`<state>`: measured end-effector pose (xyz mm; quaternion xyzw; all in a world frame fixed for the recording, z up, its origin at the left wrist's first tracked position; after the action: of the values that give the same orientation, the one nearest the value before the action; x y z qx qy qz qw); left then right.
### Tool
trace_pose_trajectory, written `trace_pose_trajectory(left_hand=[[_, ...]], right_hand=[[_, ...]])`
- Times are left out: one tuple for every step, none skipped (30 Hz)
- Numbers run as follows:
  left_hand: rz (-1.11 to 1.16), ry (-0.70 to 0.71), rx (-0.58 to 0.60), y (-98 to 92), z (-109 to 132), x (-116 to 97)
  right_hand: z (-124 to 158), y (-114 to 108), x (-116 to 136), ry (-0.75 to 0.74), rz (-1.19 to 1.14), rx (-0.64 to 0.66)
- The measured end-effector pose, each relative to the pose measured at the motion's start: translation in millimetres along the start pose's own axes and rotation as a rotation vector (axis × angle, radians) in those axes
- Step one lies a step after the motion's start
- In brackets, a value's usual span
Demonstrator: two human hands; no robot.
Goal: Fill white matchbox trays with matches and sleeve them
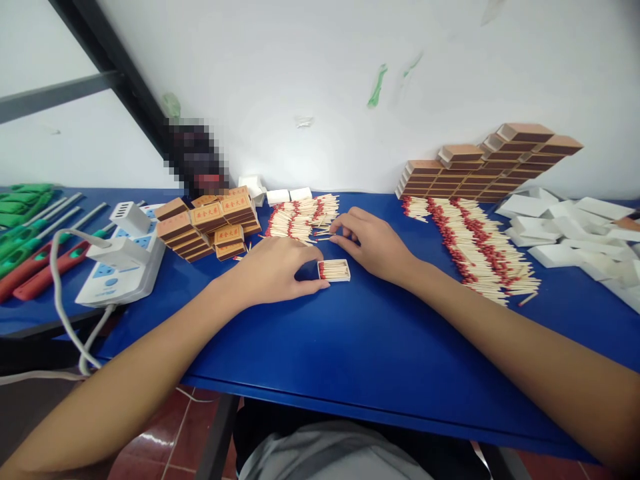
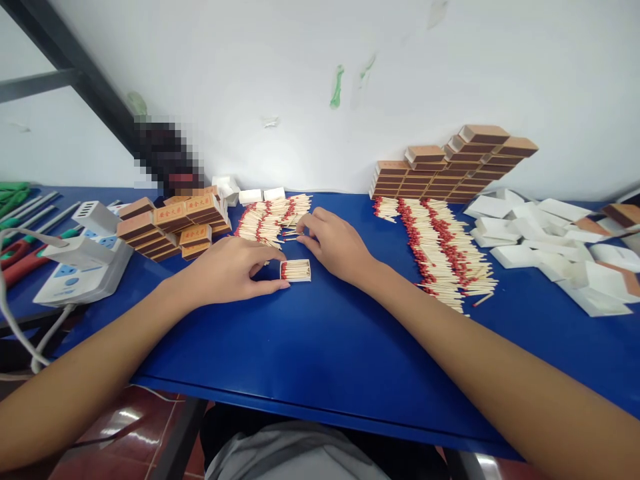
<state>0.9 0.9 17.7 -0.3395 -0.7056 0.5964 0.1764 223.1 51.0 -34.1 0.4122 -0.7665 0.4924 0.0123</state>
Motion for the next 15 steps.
trace_pose_trajectory(left_hand=[[0.002, 0.0, 0.003, 0.2, 0.1, 0.1], [0.004, -0.002, 0.006, 0.2, 0.2, 0.2], [0.007, -0.005, 0.008, 0.2, 0.4, 0.2], [0.008, -0.007, 0.01, 0.0, 0.4, 0.1], [0.008, -0.009, 0.012, -0.1, 0.5, -0.1], [0.007, -0.01, 0.012, -0.3, 0.5, -0.2], [0.005, -0.011, 0.012, -0.5, 0.4, -0.2], [0.001, -0.012, 0.011, -0.6, 0.4, -0.2], [-0.003, -0.012, 0.01, -0.7, 0.2, -0.1], [-0.006, -0.011, 0.009, -0.8, 0.1, 0.1], [-0.008, -0.009, 0.005, -0.9, 0.0, 0.3], [-0.008, -0.005, 0.003, -0.9, 0.0, 0.6], [-0.008, 0.0, 0.001, -0.9, 0.0, 0.8], [-0.006, 0.004, 0.0, -0.9, 0.0, 1.0], [-0.005, 0.006, -0.002, -0.9, 0.0, 1.1]], right_hand=[[0.0, 0.1, -0.4, -0.001, -0.001, 0.001], [0.1, 0.2, -0.7, -0.005, -0.001, 0.003], [0.1, 0.3, -0.9, -0.011, -0.001, 0.006], [0.3, 0.4, -1.0, -0.016, -0.001, 0.008], [0.5, 0.3, -0.9, -0.018, -0.001, 0.008], [0.6, 0.1, -0.7, -0.017, 0.0, 0.007], [0.8, -0.1, -0.5, -0.014, 0.001, 0.004], [1.0, -0.4, -0.3, -0.011, 0.002, 0.003], [1.2, -0.6, -0.1, -0.009, 0.003, 0.002], [1.3, -0.8, -0.1, -0.007, 0.004, 0.002], [1.4, -0.9, -0.3, -0.007, 0.004, 0.004], [1.5, -0.9, -0.6, -0.008, 0.005, 0.006], [1.6, -0.9, -0.9, -0.01, 0.009, 0.009], [1.7, -0.8, -1.3, -0.012, 0.013, 0.013], [1.8, -0.9, -1.5, -0.014, 0.019, 0.017]])
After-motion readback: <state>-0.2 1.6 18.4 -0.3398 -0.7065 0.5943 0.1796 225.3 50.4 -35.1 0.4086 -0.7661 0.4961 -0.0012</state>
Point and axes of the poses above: each hand's wrist, its own z-axis away from the middle knuckle, its own y-axis out of the palm, x = y × z, the point moved 1 cm from there along -z, towards the middle knuckle, and after that the axes turned 9 degrees about -x, right-handed, at the moved point
